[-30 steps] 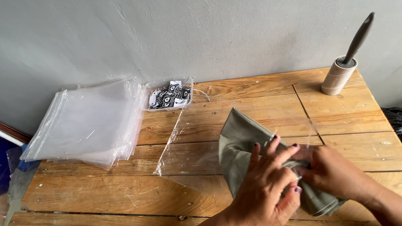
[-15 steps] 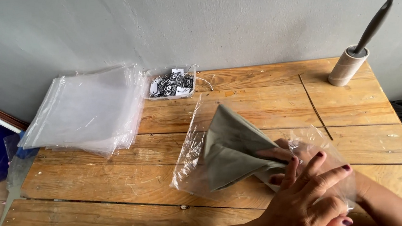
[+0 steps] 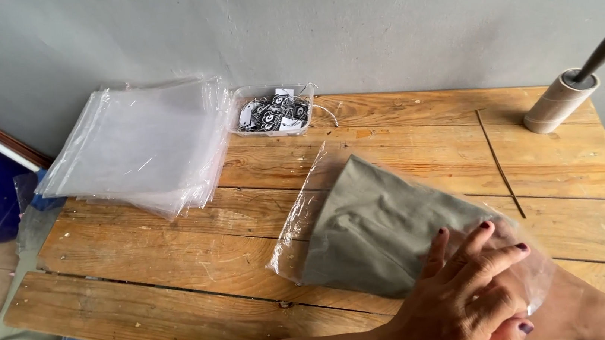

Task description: Preparing a shirt for sale by attaching a brand tag, using a lint roller to clean the surface, and inserting it into a plastic protective sleeve.

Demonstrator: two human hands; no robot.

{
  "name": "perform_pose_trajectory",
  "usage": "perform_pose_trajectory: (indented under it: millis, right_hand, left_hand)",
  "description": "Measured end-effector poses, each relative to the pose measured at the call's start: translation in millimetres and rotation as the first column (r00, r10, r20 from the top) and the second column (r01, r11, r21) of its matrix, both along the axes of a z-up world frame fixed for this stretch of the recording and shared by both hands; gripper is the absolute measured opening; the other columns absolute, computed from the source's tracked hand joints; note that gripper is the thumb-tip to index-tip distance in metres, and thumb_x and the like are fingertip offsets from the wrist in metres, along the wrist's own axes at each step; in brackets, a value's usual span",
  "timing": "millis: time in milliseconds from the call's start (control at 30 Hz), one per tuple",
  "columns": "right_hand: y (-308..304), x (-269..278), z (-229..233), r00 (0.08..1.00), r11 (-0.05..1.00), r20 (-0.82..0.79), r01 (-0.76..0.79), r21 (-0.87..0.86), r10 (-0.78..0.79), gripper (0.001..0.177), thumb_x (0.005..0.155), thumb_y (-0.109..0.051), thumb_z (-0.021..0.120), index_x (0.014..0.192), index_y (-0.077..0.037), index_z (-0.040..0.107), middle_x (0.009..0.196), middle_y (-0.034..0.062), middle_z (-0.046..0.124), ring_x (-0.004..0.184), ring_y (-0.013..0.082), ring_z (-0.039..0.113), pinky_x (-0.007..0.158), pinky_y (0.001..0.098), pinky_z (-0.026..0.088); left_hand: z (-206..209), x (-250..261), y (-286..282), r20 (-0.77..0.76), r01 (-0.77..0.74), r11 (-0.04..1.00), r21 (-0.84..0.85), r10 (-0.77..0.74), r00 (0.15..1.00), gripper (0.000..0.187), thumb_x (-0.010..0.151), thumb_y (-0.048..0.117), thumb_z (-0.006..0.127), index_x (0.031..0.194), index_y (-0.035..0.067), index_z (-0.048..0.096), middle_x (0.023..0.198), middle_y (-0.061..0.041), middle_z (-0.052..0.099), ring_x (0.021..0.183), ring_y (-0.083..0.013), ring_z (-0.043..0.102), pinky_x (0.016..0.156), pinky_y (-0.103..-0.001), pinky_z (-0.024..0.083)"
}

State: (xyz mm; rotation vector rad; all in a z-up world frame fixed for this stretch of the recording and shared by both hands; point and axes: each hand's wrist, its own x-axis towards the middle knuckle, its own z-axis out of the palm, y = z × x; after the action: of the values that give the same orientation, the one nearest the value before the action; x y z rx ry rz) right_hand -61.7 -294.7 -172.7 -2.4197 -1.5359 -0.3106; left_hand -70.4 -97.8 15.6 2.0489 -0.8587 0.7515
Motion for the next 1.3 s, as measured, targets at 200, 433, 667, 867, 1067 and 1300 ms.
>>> perform_pose_trajectory:
  millis: [200, 433, 667, 867, 1067, 1300]
  right_hand:
    - [5.9, 23.0, 10.4, 0.98, 0.991, 0.146, -0.137, 0.001, 0.136, 0.05, 0.094, -0.052, 0.048, 0.144, -0.052, 0.04, 0.156, -0.0032, 0.025, 0.143, 0.0247, 0.018, 0.116, 0.0506, 0.015]
    - [41.9, 92.5, 66.4, 0.906, 0.959, 0.323, -0.281, -0.027, 0.275, 0.055, 0.097, -0.058, 0.042, 0.152, -0.056, 0.032, 0.173, -0.002, 0.014, 0.159, 0.0283, 0.01, 0.126, 0.0549, 0.007]
    - [71.4, 112.5, 97.2, 0.888, 0.931, 0.292, -0.364, -0.024, 0.355, 0.055, 0.103, -0.059, 0.041, 0.156, -0.052, 0.031, 0.173, -0.0006, 0.014, 0.161, 0.033, 0.002, 0.126, 0.0628, -0.002]
    - [51.1, 114.5, 126.5, 0.947, 0.969, 0.21, -0.229, -0.087, 0.243, 0.064, 0.094, -0.063, 0.046, 0.155, -0.045, 0.04, 0.171, 0.0028, 0.018, 0.161, 0.0333, 0.0, 0.126, 0.0618, -0.012]
    - [49.3, 103.7, 147.3, 0.933, 0.947, -0.175, -0.321, -0.002, 0.316, 0.062, 0.093, -0.043, 0.063, 0.154, -0.037, 0.054, 0.169, 0.0053, 0.031, 0.155, 0.0417, 0.014, 0.119, 0.063, 0.0]
    - [52.7, 101.0, 147.5, 0.892, 0.918, -0.222, -0.392, 0.057, 0.395, 0.048, 0.097, -0.044, 0.06, 0.143, -0.033, 0.065, 0.169, 0.0069, 0.028, 0.157, 0.0417, 0.006, 0.117, 0.0699, -0.004]
  left_hand:
    - [-22.9, -4.3, -4.0, -0.116, 0.018, 0.999, 0.044, -0.013, 0.993, 0.011, 0.102, 0.016, 0.07, 0.104, 0.007, 0.064, 0.158, -0.018, 0.055, 0.157, -0.0527, 0.053, 0.125, -0.086, 0.034]
    - [-43.3, -3.5, -12.0, -0.189, 0.067, 0.995, 0.077, -0.051, 0.981, 0.015, 0.105, 0.018, 0.059, 0.106, 0.005, 0.065, 0.162, -0.02, 0.05, 0.161, -0.0527, 0.047, 0.124, -0.084, 0.033]
    - [-25.5, 3.3, -4.2, -0.11, 0.096, 0.993, 0.075, -0.087, 0.99, 0.035, 0.105, 0.039, 0.048, 0.109, 0.006, 0.055, 0.151, -0.023, 0.056, 0.15, -0.0483, 0.053, 0.116, -0.069, 0.041]
    - [43.8, 56.3, 88.4, -0.532, -0.112, 0.994, 0.003, 0.096, 0.841, 0.05, 0.1, 0.056, 0.036, 0.109, 0.009, 0.054, 0.152, -0.027, 0.05, 0.14, -0.0452, 0.047, 0.118, -0.06, 0.031]
    - [-36.8, 91.4, 154.9, -0.415, -0.216, 0.918, 0.332, 0.348, 0.841, 0.057, 0.105, 0.051, 0.039, 0.124, -0.001, 0.053, 0.124, -0.019, 0.057, 0.122, -0.034, 0.052, 0.104, -0.046, 0.041]
    - [-15.8, 83.2, 152.6, -0.658, 0.094, 0.713, 0.695, 0.578, 0.483, 0.091, 0.091, 0.073, 0.019, 0.165, 0.025, 0.001, 0.173, -0.005, -0.013, 0.157, -0.0346, -0.018, 0.123, -0.059, -0.006]
